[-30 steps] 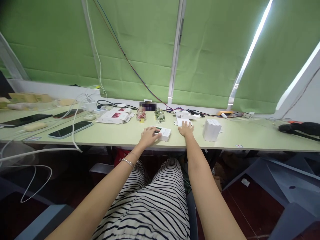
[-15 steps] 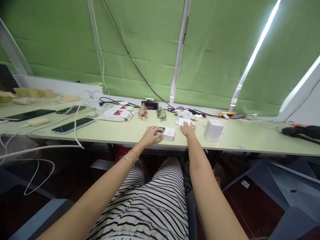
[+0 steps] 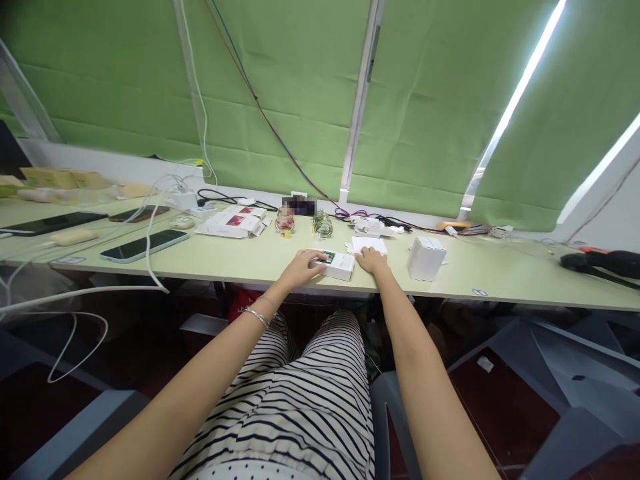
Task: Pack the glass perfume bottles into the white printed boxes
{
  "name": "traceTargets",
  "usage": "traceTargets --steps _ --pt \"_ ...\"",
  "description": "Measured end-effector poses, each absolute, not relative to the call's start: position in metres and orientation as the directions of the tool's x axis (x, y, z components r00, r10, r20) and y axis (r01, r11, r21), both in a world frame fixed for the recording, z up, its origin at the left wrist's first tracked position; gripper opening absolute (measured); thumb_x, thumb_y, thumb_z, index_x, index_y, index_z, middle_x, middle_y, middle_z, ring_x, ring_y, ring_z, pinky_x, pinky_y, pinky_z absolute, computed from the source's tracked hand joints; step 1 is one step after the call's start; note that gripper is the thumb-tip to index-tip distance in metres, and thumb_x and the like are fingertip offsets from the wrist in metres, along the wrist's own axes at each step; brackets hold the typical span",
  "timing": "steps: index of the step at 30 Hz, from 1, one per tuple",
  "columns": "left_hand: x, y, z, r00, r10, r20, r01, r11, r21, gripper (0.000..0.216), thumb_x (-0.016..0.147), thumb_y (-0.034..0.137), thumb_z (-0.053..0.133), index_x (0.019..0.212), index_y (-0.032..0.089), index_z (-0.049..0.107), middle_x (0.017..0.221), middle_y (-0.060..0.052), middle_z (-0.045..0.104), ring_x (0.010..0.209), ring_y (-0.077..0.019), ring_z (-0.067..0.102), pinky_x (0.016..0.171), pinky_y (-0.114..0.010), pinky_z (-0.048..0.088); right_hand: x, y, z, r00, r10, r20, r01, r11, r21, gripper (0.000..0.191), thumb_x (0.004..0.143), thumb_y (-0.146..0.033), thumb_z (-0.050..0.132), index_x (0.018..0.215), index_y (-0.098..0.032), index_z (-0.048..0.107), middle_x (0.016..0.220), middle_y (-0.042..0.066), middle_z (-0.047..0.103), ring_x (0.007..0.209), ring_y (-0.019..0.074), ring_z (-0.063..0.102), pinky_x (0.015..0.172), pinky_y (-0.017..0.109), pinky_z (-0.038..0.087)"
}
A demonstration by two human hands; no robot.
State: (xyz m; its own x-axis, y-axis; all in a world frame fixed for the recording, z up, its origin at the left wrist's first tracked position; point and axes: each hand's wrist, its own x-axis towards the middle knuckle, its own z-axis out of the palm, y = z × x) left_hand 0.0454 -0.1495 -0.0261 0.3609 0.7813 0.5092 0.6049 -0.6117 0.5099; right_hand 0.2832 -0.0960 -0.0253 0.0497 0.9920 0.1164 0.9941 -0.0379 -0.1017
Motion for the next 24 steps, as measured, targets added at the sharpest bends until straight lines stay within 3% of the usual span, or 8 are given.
traceTargets --steps 8,11,13,16,21,24 --pt "0.052 -0.153 -0.025 0.052 0.874 0.483 0.800 -0.326 0.503 0.031 0.078 0.031 0.049 0.106 0.023 0.059 0.122 -0.009 0.053 0.119 -0.0287 0.037 0.095 -0.044 0.035 0.289 -0.162 -0.027 -0.099 0.992 0.077 0.994 0.102 -0.034 0.057 0.087 -0.055 0.025 0.124 -0.016 0.046 0.132 0.018 0.040 0.123 0.0321 0.038 0.098 0.048 0.029" --pt "0.053 -0.153 -0.026 0.025 0.876 0.482 0.831 -0.286 0.477 0.032 0.077 0.032 0.050 0.107 0.025 0.059 0.129 -0.010 0.045 0.126 -0.0300 0.029 0.100 -0.048 0.027 0.298 -0.189 -0.032 -0.195 0.978 0.078 0.980 0.197 -0.019 0.071 0.080 -0.064 0.039 0.132 -0.016 0.035 0.142 0.018 0.028 0.130 0.0324 0.028 0.101 0.045 0.027" --pt "0.053 -0.153 -0.026 0.022 0.879 0.475 0.837 -0.276 0.472 0.033 0.076 0.032 0.050 0.107 0.027 0.059 0.131 -0.011 0.042 0.127 -0.0307 0.027 0.101 -0.049 0.025 0.301 -0.202 -0.033 -0.255 0.960 0.115 0.967 0.254 0.024 0.074 0.075 -0.058 0.053 0.132 -0.015 0.034 0.139 0.018 0.034 0.127 0.0309 0.034 0.098 0.040 0.032" --pt "0.054 -0.155 -0.024 0.000 0.885 0.465 0.831 -0.259 0.492 0.039 0.075 0.032 0.051 0.114 0.028 0.055 0.133 -0.012 0.037 0.128 -0.0322 0.026 0.100 -0.048 0.026 0.296 -0.212 -0.029 -0.267 0.942 0.204 0.961 0.245 0.126 0.056 0.074 -0.037 0.064 0.122 -0.017 0.043 0.116 0.013 0.052 0.105 0.0263 0.052 0.084 0.033 0.041" --pt "0.056 -0.157 -0.020 -0.151 0.897 0.417 0.797 -0.139 0.588 0.069 0.072 0.037 0.053 0.134 0.018 0.029 0.142 -0.018 0.020 0.130 -0.0352 0.025 0.101 -0.047 0.025 0.276 -0.220 -0.024 -0.274 0.921 0.276 0.936 0.190 0.296 0.029 0.075 -0.020 0.062 0.103 -0.018 0.053 0.098 0.010 0.057 0.089 0.0247 0.055 0.070 0.031 0.043" --pt "0.055 -0.154 -0.020 -0.116 0.921 0.373 0.785 -0.145 0.602 0.064 0.074 0.039 0.049 0.130 0.014 0.033 0.134 -0.020 0.033 0.122 -0.0329 0.039 0.100 -0.045 0.029 0.272 -0.228 -0.019 -0.275 0.928 0.251 0.933 0.195 0.303 0.016 0.079 -0.012 0.052 0.093 -0.020 0.055 0.093 0.008 0.058 0.085 0.0224 0.057 0.063 0.028 0.041"
